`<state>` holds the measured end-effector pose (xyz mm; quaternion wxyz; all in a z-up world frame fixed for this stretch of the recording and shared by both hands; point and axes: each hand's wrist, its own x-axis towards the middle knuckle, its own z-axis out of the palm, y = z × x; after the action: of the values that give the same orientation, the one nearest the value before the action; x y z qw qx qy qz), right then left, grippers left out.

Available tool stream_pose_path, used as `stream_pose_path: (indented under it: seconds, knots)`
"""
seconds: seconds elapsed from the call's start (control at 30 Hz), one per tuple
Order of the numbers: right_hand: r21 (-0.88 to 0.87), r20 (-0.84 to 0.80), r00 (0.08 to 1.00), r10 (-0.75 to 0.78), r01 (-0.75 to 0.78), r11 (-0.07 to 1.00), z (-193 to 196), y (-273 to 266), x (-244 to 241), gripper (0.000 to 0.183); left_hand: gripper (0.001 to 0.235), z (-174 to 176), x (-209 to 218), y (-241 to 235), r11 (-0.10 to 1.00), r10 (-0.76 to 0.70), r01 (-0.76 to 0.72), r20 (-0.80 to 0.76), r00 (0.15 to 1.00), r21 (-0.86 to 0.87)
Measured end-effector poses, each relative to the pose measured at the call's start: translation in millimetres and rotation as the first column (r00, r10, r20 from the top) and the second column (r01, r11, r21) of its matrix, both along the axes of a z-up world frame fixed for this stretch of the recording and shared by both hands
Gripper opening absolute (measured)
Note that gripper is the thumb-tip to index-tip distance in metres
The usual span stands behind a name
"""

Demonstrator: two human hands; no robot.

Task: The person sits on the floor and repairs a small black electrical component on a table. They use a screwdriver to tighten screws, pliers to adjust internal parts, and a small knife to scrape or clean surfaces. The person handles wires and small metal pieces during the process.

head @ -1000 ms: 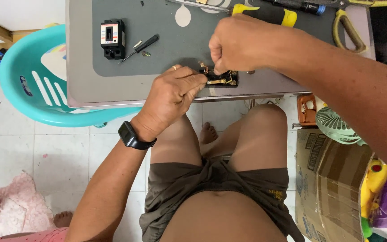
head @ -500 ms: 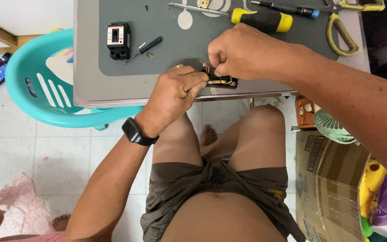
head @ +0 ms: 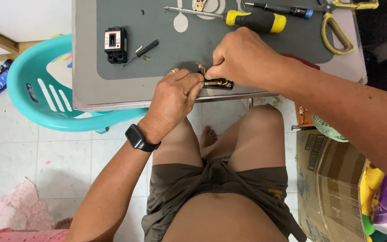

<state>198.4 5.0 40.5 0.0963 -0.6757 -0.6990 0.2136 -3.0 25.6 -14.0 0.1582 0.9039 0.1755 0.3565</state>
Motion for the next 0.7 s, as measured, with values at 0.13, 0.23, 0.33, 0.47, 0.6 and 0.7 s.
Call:
stream_pose_path:
  seconds: [0.13,0.23,0.33,0.47,0.6,0.7]
  knots:
    - [0.004,0.013,0.997,0.071,-0.071,0.997,16.5,-13.6,1.6,0.069,0.008,-0.6,0.3,-0.2,1.000,0.009,-0.009,0.011,1.000,0.016]
    - [-0.032,0.017,0.990,0.140,-0.140,0.990,20.0,-21.4,5.7,0.033,0.009,-1.2,0.4,-0.8,1.000,0.013,-0.013,0.002,1.000,0.026]
    - [0.127,-0.034,0.978,0.206,-0.200,0.972,4.5,-24.9,15.0,0.010,0.007,-2.6,1.6,-2.1,1.000,0.014,-0.014,0.009,1.000,0.017]
    - [0.237,-0.096,0.978,0.187,-0.160,0.958,1.5,-27.0,15.7,0.014,0.010,-1.0,2.2,-6.1,0.999,0.051,-0.051,0.016,0.999,0.013]
    - [0.579,-0.153,0.929,0.337,-0.192,0.793,15.6,-24.7,20.6,0.012,0.010,-0.2,2.6,-8.2,0.997,0.082,-0.082,-0.021,0.996,0.001]
    - [0.691,-0.212,0.905,0.369,-0.128,0.711,38.0,-28.8,25.2,0.009,0.010,3.1,0.9,-8.5,0.998,0.053,-0.053,-0.018,0.998,-0.041]
